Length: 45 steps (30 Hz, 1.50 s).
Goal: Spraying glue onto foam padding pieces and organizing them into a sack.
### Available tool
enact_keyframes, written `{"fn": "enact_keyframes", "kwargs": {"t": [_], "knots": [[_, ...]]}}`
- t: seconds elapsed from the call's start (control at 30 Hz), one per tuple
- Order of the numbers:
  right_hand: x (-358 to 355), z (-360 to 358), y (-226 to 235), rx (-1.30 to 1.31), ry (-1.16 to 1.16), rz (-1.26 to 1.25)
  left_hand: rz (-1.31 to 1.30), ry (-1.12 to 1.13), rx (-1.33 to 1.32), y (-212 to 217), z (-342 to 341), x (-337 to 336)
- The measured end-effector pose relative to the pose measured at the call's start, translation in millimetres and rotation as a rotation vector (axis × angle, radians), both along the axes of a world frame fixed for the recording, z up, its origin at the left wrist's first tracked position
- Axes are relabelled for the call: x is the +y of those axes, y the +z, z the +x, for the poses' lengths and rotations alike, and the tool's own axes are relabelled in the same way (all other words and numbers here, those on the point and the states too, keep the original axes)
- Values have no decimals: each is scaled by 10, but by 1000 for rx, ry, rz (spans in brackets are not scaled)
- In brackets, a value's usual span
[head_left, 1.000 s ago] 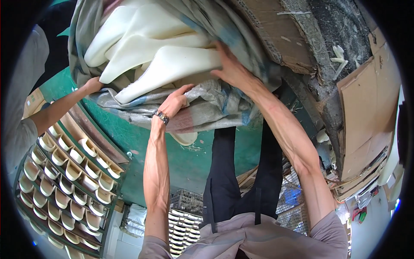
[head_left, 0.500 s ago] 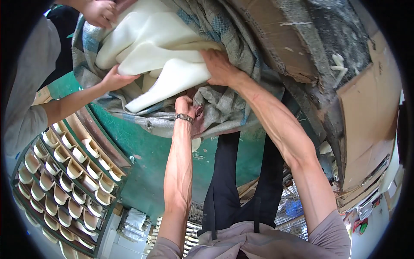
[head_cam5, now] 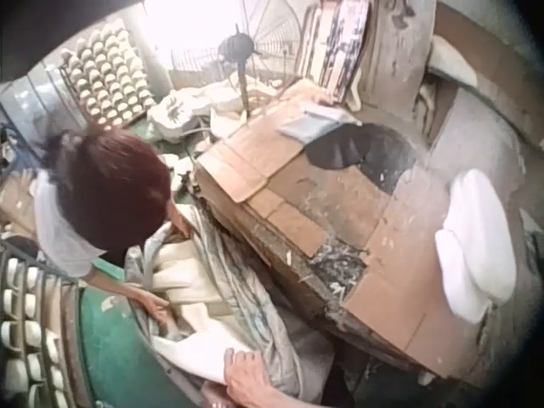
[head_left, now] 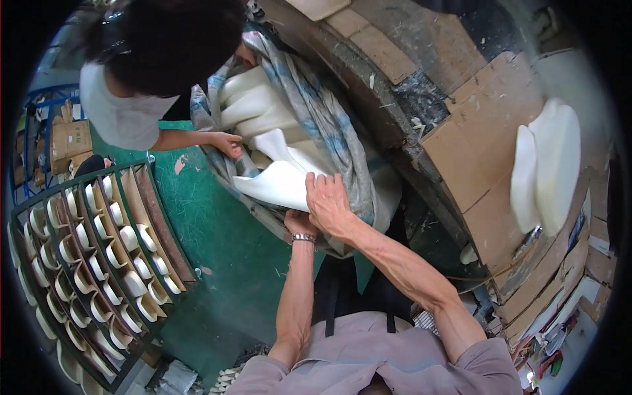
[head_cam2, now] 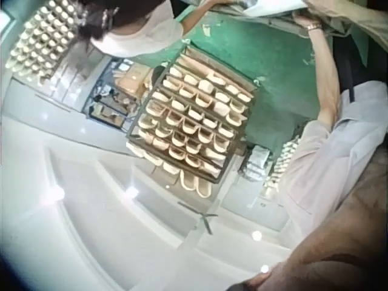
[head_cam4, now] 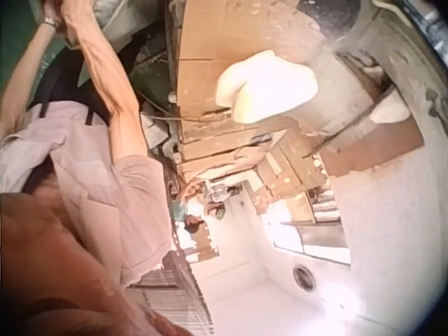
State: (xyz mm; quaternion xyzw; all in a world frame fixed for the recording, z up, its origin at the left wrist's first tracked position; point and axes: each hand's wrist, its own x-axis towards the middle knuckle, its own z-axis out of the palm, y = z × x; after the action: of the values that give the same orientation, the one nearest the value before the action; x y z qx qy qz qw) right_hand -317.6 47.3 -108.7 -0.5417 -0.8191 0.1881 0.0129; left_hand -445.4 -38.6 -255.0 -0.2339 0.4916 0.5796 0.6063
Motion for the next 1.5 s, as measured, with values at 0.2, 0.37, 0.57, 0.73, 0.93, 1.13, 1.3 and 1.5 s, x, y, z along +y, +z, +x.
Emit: {"fn": "enact_keyframes", "kwargs": {"t": [0.2, 0.37, 0.57, 0.73, 0.93, 1.13, 1.3, 1.5], "knots": [[-476, 569, 998, -5, -100, -150, 0, -92, 185, 398, 334, -83], [-1016, 1048, 1428, 288, -254, 14, 154, -300, 477, 568, 539, -195], [-1591, 1647, 1375, 451, -296, 116, 338, -41, -335, 1000, 813, -396], [-1790, 2120, 1323, 624, -347, 162, 506, -492, -237, 1808, 1015, -279], [-2016, 2577, 1521, 1114, -672, -215, 744, -832, 97, 2785, 1516, 45], [-1773, 3161, 1220, 1376, -966, -262, 583, -948, 408, 2277, 2280, 579], [-1612, 3390, 905, 1527, -893, -368, 189, -914, 1250, 1366, 2592, 874], [-1639, 3403, 860, 1413, -662, -490, -167, -802, 1087, 1026, 2508, 930]]}}
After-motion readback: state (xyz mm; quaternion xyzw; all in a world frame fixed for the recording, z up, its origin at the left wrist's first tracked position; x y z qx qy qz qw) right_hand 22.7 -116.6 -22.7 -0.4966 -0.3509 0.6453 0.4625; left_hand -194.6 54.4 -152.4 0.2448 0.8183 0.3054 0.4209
